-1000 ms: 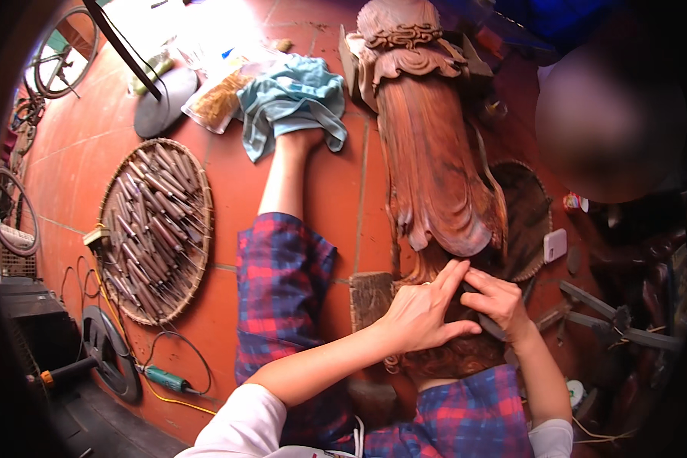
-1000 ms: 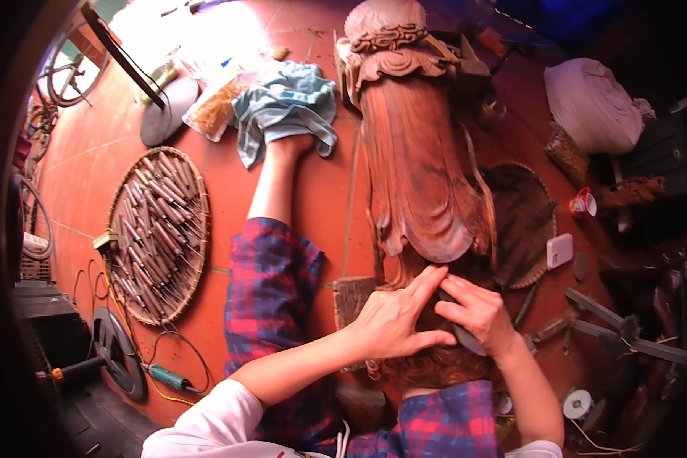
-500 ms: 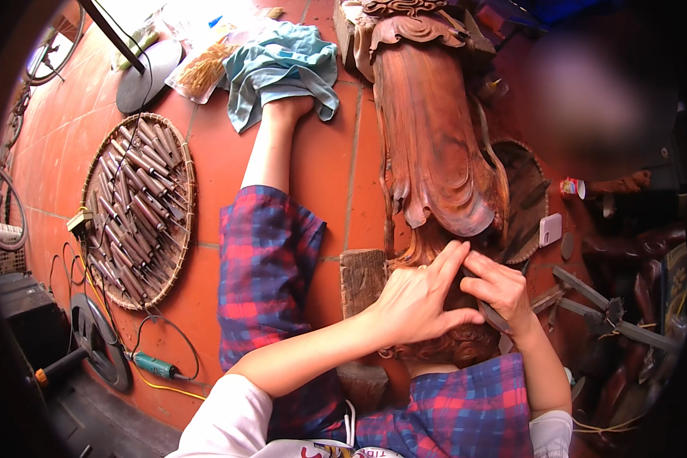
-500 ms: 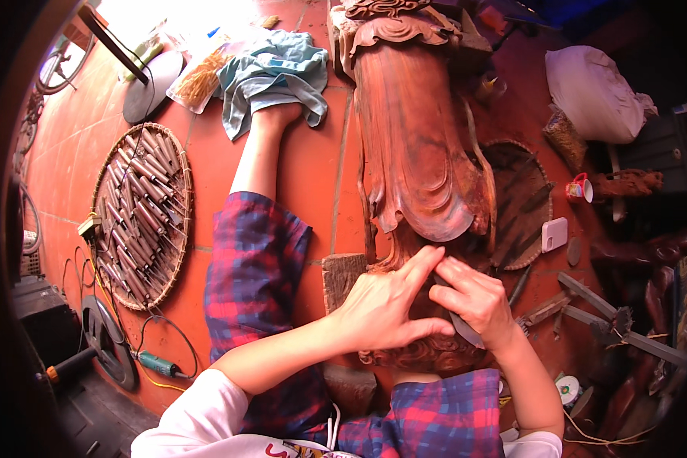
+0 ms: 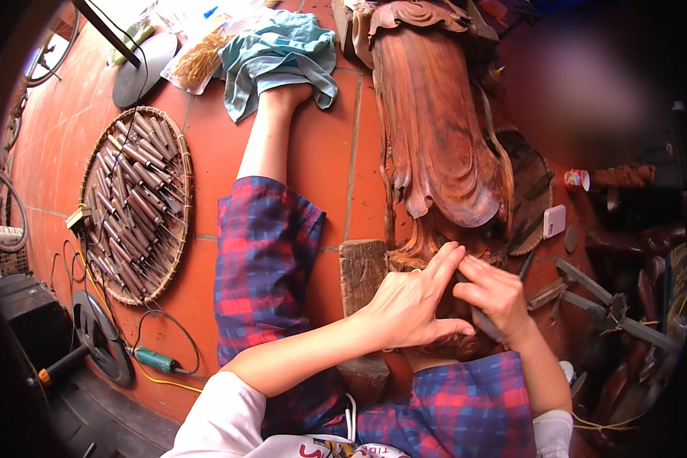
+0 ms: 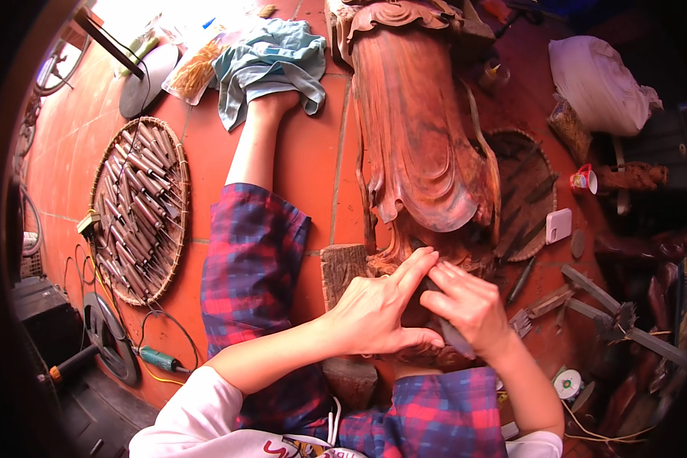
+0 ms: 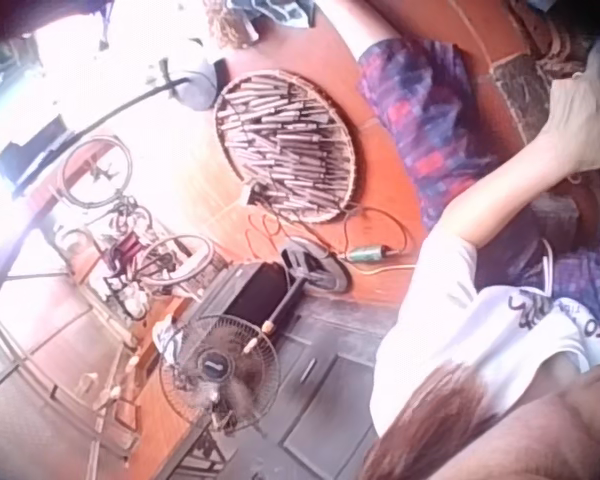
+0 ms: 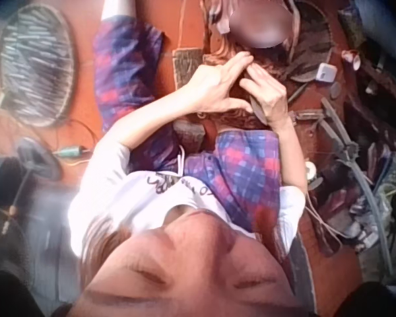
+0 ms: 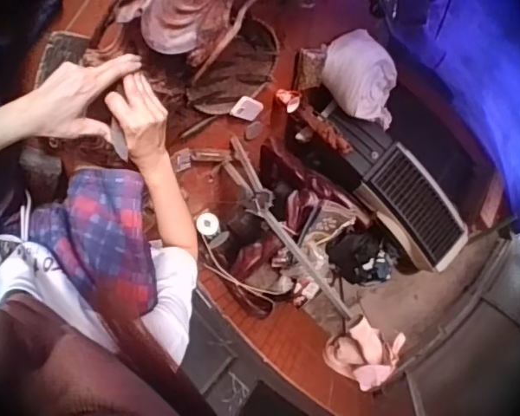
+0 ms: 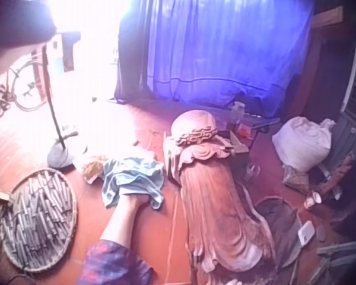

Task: The person carves a large wooden object using a small knife, focusing on refining intricate details. They occasionally switch tools from a basket of carving tools to continue shaping the wood.

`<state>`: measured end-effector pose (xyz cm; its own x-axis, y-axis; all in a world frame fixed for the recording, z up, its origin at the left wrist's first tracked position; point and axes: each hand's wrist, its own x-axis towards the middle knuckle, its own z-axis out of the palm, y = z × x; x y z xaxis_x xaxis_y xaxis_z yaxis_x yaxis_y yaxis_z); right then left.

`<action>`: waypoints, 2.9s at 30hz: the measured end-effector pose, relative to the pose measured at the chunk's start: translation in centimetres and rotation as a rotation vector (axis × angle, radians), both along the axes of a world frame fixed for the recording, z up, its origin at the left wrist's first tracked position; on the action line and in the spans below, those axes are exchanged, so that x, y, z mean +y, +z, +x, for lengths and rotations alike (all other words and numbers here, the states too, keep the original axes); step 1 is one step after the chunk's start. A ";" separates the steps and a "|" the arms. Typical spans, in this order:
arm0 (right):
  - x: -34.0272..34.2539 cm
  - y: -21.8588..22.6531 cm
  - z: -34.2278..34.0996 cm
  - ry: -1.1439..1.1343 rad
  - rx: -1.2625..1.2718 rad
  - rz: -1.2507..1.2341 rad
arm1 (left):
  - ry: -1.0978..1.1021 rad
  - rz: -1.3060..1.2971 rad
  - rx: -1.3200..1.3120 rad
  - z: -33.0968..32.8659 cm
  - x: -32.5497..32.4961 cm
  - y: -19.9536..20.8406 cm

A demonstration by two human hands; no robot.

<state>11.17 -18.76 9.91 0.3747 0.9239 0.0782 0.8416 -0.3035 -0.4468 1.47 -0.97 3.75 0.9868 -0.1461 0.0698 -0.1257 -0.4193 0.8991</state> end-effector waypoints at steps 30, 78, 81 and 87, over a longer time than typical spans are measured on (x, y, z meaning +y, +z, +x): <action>1.8 -0.5 0.4 -0.029 -0.137 0.033 | -0.041 0.047 0.066 2.5 1.7 1.0; 3.5 0.4 0.5 0.089 -0.085 -0.058 | 0.074 -0.139 0.047 0.2 2.7 -1.4; 3.7 -0.1 0.7 0.101 -0.184 -0.056 | 0.154 -0.135 0.018 0.0 2.2 -1.9; 4.1 1.1 1.6 0.127 -0.074 -0.079 | 0.186 -0.143 -0.087 0.4 2.5 -2.0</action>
<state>12.78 -14.63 11.02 0.2503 0.9678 0.0266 0.9052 -0.2242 -0.3610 1.86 1.54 1.78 0.9851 0.0548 0.1629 -0.1381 -0.3118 0.9400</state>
